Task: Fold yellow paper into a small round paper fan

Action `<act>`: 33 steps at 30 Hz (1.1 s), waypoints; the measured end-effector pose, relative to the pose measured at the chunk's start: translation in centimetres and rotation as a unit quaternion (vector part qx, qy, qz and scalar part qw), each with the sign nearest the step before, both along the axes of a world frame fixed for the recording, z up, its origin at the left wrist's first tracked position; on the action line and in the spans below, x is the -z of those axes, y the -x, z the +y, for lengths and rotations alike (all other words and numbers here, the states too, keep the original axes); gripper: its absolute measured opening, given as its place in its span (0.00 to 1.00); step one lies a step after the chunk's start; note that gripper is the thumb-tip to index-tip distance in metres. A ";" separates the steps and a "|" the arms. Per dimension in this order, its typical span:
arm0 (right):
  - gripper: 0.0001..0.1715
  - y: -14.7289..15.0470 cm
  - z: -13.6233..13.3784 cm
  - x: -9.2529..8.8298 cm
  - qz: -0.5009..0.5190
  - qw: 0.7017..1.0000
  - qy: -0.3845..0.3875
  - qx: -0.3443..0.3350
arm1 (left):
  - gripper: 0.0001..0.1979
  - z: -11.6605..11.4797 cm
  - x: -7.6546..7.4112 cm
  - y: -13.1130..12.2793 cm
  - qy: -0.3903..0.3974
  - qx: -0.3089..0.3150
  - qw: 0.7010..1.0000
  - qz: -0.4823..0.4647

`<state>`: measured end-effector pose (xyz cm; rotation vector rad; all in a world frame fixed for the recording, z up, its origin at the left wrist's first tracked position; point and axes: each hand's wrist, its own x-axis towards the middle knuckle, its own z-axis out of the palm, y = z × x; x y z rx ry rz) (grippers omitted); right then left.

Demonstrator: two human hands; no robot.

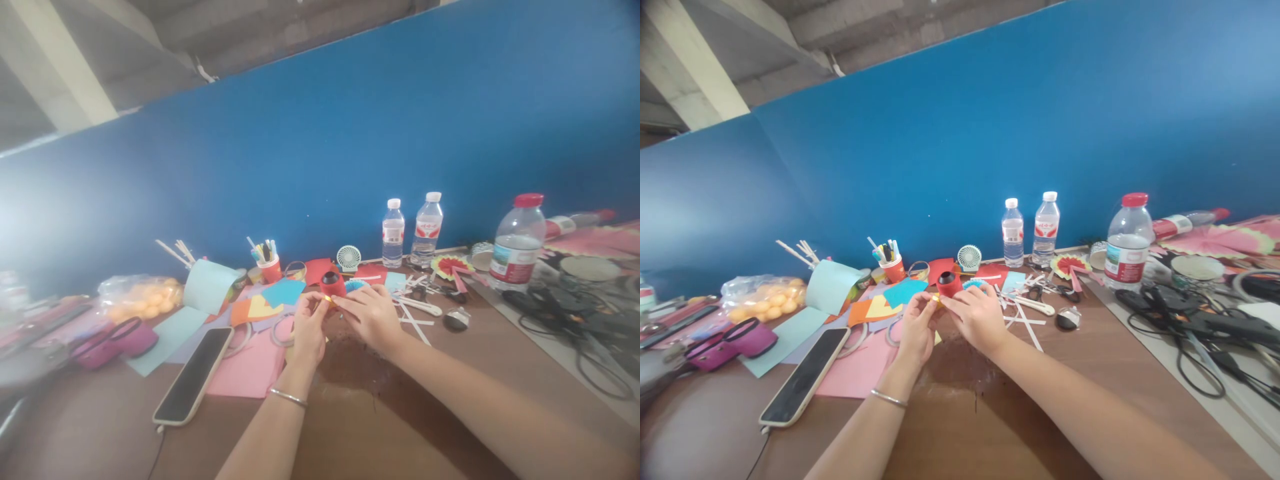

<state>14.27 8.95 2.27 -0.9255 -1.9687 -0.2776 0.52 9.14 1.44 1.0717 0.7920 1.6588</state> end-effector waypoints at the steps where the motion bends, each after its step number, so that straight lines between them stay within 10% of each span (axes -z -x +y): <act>1: 0.13 0.0 0.0 -0.1 -0.003 1.000 -0.004 0.001 | 0.09 0.0 0.0 0.0 0.001 0.001 1.000 0.001; 14: 0.09 0.7 0.1 0.2 0.129 0.991 0.046 -0.002 | 0.10 0.2 0.0 0.3 0.018 0.011 0.998 -0.061; 25: 0.31 0.5 0.4 -0.1 0.301 0.950 0.088 0.001 | 0.09 0.6 -0.4 0.6 -0.026 -0.028 0.994 -0.098; 29: 0.24 1.2 0.9 1.0 0.466 0.855 0.224 -0.042 | 0.10 0.7 -0.3 0.7 -0.042 -0.119 0.989 -0.076; 33: 0.16 2.7 0.1 1.7 0.588 0.658 0.439 -0.169 | 0.08 0.4 0.0 0.4 -0.053 -0.181 0.982 0.003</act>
